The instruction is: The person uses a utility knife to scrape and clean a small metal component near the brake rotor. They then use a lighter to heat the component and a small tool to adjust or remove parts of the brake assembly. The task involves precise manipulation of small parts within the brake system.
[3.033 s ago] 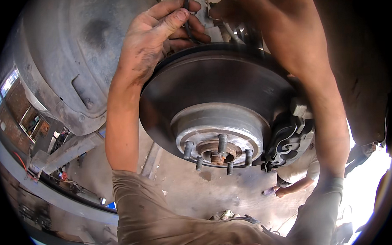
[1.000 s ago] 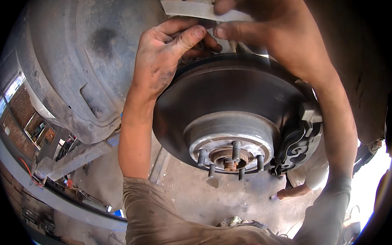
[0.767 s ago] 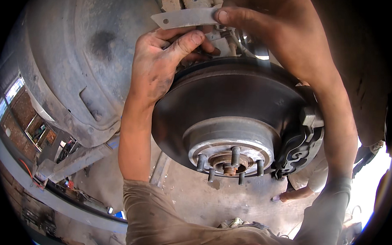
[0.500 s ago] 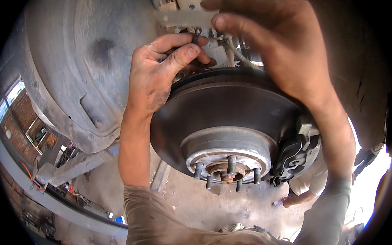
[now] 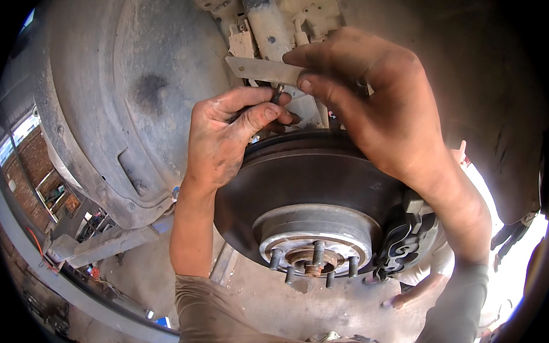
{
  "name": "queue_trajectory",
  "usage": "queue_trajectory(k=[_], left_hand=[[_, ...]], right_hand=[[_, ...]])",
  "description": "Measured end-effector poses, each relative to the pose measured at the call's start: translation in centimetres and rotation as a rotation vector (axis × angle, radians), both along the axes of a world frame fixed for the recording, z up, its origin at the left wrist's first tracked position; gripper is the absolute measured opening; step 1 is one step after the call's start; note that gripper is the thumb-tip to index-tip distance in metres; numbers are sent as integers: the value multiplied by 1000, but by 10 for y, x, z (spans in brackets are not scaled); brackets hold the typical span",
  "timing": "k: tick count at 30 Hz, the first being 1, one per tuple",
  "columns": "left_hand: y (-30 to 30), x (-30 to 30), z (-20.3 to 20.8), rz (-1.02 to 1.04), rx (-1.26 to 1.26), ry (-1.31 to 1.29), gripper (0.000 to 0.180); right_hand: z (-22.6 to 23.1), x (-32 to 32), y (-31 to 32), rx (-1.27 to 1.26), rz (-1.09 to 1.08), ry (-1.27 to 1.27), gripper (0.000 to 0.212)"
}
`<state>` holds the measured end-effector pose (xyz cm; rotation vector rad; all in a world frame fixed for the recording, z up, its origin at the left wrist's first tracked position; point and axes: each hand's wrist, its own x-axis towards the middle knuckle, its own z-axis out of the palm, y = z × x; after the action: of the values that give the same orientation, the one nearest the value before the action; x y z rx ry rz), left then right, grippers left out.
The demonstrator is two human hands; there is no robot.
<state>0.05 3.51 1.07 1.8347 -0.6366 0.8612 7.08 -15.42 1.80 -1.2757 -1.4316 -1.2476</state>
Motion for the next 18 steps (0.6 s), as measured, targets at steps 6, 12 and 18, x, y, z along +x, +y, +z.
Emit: queue_trajectory(k=[6, 12, 18], left_hand=[[1, -2, 1, 39, 33, -17, 22], [0, 0, 0, -2, -74, 27, 24], [0, -2, 0, -31, -94, 61, 27]], right_hand=[[-1, -4, 1, -28, 50, 7, 21], [-4, -4, 2, -39, 100, 146, 20], [-7, -5, 1, -60, 132, 275, 22]])
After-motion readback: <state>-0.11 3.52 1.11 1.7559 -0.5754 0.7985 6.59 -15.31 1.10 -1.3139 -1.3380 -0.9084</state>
